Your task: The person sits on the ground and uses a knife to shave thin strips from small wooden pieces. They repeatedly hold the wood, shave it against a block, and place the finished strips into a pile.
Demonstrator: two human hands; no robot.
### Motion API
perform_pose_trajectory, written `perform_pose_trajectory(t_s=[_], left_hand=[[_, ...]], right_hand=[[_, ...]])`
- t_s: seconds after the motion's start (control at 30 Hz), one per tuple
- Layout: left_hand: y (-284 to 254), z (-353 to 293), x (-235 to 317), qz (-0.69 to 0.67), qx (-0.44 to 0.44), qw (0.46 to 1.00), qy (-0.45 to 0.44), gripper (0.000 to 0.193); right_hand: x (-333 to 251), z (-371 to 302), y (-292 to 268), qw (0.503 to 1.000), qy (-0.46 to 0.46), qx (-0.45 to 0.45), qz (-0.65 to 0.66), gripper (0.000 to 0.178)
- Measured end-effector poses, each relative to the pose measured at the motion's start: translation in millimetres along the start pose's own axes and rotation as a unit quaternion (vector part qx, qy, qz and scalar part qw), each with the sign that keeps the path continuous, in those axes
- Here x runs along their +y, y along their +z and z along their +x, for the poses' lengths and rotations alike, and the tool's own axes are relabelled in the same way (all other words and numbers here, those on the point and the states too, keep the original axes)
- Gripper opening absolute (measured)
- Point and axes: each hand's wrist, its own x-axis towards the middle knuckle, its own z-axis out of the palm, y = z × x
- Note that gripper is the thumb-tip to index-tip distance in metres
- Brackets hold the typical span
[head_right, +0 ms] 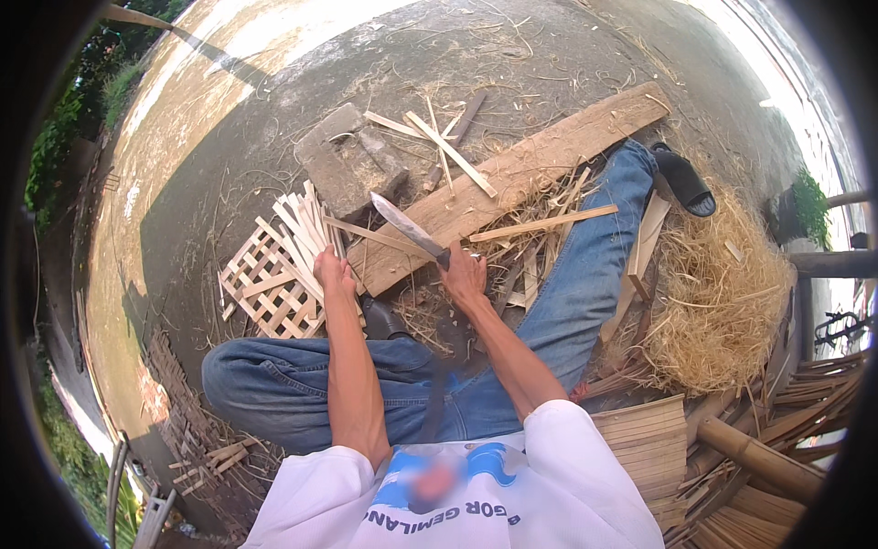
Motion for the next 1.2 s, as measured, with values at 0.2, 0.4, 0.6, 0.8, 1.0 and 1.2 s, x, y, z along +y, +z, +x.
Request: perform_pose_trajectory(t_s=[0.2,0.4,0.6,0.8,1.0,1.2], left_hand=[[-4,-8,27,0.04,-0.079,0.995,-0.055,0.108],[7,-77,77,0.061,-0.425,0.902,0.051,0.059],[13,-123,105,0.131,-0.449,0.878,0.107,0.045],[30,-126,77,0.037,-0.362,0.918,0.155,0.042],[35,-112,59,-0.037,-0.255,0.936,0.238,0.044],[37,-112,55,0.01,-0.23,0.937,0.262,0.043]], right_hand=[[-2,-22,-48,0.985,-0.037,-0.088,0.145,0.044],[11,-28,-72,0.971,-0.027,-0.06,0.229,0.044],[23,-16,-64,0.968,-0.007,0.022,0.249,0.049],[6,-33,-57,0.938,0.141,0.067,0.31,0.056],[-13,-53,-50,0.93,0.172,-0.028,0.324,0.063],[-64,-66,-51,0.952,-0.023,-0.092,0.29,0.059]])
